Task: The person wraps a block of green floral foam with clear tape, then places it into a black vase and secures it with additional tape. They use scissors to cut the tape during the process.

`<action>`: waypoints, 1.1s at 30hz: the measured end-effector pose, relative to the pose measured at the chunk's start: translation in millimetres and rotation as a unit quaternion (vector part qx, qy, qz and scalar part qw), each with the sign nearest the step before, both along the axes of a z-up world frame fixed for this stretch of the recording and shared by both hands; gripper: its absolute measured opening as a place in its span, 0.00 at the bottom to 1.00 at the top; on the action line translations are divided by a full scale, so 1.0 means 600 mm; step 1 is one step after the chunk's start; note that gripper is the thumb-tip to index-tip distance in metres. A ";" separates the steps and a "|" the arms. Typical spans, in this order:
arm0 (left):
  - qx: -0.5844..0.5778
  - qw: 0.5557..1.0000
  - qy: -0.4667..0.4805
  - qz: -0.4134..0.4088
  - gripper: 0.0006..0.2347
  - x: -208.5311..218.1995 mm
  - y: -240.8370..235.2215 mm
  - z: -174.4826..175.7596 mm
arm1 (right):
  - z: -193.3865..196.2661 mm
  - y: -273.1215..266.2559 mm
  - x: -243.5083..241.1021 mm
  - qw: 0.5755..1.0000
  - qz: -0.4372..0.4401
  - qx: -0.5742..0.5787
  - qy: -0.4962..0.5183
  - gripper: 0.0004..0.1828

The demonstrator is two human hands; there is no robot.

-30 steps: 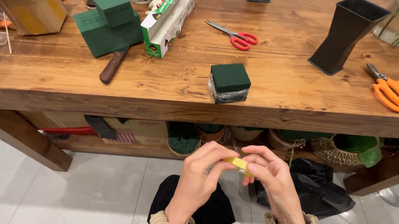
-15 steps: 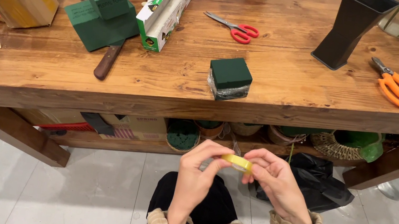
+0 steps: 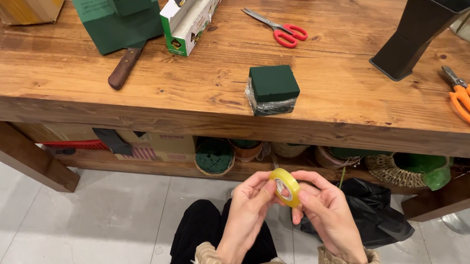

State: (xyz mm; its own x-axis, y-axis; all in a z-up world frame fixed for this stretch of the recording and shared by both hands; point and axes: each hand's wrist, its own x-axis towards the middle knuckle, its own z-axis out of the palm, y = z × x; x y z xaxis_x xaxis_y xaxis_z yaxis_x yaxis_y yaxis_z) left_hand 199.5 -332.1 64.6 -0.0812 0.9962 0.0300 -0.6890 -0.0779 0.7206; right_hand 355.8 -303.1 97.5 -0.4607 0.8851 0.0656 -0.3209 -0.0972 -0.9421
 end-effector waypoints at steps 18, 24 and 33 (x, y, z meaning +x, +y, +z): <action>0.005 0.954 0.249 0.169 0.12 0.002 -0.001 0.018 | 0.004 0.000 -0.012 0.997 -0.041 -0.041 -0.055 0.23; -0.081 0.977 0.155 0.118 0.13 0.010 0.000 0.021 | 0.010 -0.002 -0.014 0.996 -0.048 -0.045 -0.057 0.22; 0.147 0.823 0.483 0.259 0.13 -0.001 -0.007 0.013 | 0.019 -0.005 -0.015 0.986 -0.093 -0.047 -0.131 0.22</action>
